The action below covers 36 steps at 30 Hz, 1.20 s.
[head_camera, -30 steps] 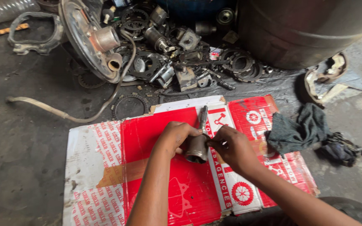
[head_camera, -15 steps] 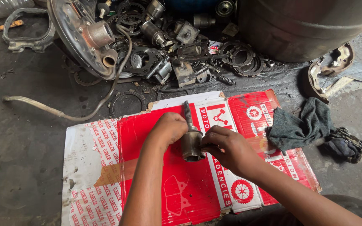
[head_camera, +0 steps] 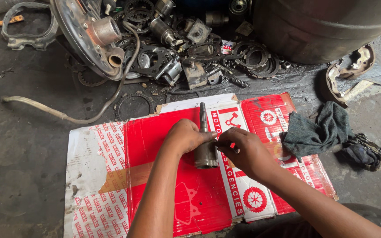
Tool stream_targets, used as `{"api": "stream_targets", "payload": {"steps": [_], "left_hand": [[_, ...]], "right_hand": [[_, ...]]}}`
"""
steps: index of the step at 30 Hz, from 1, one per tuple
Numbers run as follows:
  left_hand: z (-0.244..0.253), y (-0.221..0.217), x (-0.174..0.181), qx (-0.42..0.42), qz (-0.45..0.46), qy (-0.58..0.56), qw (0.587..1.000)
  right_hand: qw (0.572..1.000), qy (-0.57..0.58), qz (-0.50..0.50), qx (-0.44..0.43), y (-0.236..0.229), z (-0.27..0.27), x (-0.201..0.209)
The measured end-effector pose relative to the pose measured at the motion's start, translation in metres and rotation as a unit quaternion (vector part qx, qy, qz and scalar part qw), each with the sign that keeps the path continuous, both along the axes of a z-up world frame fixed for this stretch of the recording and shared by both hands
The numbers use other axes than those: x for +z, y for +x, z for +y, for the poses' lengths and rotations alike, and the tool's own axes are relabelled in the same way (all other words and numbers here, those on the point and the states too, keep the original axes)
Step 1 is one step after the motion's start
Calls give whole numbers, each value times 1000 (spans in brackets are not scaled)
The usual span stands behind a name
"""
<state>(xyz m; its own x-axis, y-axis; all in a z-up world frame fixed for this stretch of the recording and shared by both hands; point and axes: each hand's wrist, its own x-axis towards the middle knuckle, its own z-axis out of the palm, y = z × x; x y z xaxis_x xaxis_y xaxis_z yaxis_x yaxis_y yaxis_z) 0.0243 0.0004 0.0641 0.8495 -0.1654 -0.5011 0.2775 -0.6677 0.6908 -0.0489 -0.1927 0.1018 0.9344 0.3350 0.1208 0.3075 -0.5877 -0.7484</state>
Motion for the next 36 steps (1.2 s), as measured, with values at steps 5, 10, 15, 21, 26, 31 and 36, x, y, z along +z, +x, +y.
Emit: {"api": "stream_targets", "payload": {"steps": [5,10,15,21,26,31,36], "left_hand": [[-1,-4,6,0,-21,16,1000],[-3,-3,11,6,-13,45,999],[-5,-3,8,7,-21,43,999],[-2,-5,8,17,-17,37,999],[-1,0,0,12,-25,22,999],[-5,4,-8,11,-36,36,999],[-1,1,-1,-7,-21,58,998]], "right_hand": [[999,-21,-50,3,-2,-1,-2],[999,-3,-26,34,-10,1,3],[999,-3,-51,-4,6,5,-3],[997,-15,45,-60,-3,7,-6],[993,-69,48,-82,6,8,-7],[994,-8,58,-93,12,3,-12],[995,-32,49,-76,-6,9,-13]]}}
